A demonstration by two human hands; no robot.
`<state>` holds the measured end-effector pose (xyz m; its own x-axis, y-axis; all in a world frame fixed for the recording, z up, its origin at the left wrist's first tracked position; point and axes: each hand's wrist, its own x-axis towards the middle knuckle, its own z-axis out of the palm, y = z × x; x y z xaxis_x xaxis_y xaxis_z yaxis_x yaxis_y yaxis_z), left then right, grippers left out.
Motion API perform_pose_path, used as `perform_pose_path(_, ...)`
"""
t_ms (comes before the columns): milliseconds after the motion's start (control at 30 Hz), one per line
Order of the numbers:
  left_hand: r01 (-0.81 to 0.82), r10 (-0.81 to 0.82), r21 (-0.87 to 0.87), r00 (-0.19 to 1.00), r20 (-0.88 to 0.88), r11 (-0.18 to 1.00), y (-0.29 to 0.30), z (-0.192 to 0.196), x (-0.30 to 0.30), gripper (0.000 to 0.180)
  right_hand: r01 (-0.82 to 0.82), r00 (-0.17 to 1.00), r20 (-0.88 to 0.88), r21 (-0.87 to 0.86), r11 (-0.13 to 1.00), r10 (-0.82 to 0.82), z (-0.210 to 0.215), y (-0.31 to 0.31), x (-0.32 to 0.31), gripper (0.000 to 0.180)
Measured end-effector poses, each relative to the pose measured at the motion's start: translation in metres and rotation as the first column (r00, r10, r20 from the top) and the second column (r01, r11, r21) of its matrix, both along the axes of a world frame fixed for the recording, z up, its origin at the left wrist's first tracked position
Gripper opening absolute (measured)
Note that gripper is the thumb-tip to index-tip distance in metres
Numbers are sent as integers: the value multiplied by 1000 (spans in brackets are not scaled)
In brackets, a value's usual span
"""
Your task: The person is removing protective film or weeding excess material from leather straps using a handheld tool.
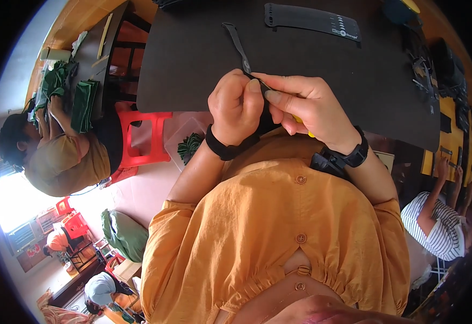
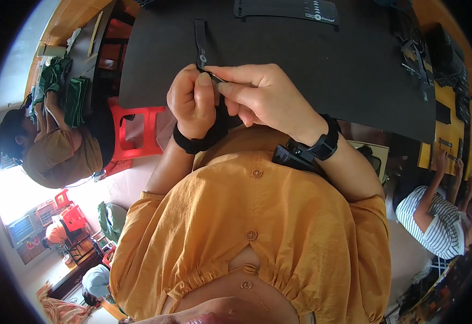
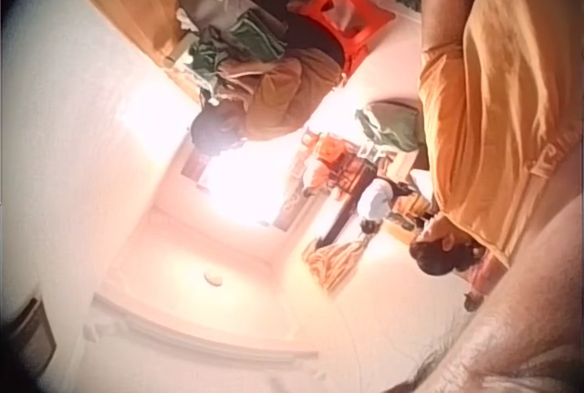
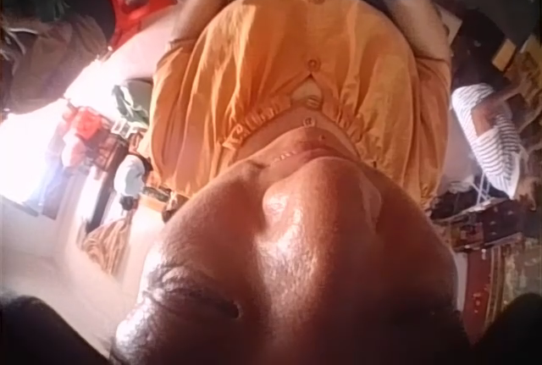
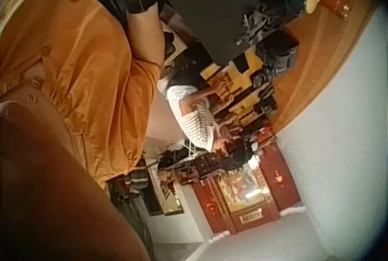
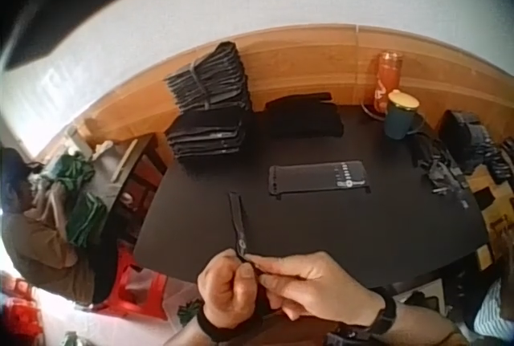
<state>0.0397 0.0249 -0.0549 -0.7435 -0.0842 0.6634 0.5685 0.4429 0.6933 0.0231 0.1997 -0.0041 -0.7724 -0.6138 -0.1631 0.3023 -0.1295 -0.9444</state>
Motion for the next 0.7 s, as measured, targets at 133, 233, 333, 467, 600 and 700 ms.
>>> perform_pose_path(133, 14, -18, 72, 998, 53, 997, -4, -6, 3, 12, -72, 995, 67, -21, 997, 73, 1, 2, -5, 33)
perform_pose_path(233, 24, -27, 65, 998, 53, 998, -5, -6, 4, 12, -92, 992, 82, -22, 996, 93, -1, 2, -7, 34)
perform_pose_path(333, 37, -38, 51, 999, 2, 998, -4, -4, 4, 12, -115, 972, 199, -72, 991, 127, 0, 3, -10, 34)
perform_pose_path(467, 70, -70, 77, 998, -1, 995, -7, -7, 5, 12, -151, 950, 253, -132, 980, 181, 1, 3, -13, 36)
perform_pose_path(600, 65, -70, 95, 997, 45, 993, -8, -9, 0, 15, -80, 997, -6, 82, 993, 80, 6, -1, -13, 32)
perform_pose_path(700, 119, -119, 44, 993, -3, 992, -7, -6, 0, 19, 94, 926, -376, 117, 989, -44, -11, -9, -17, 26)
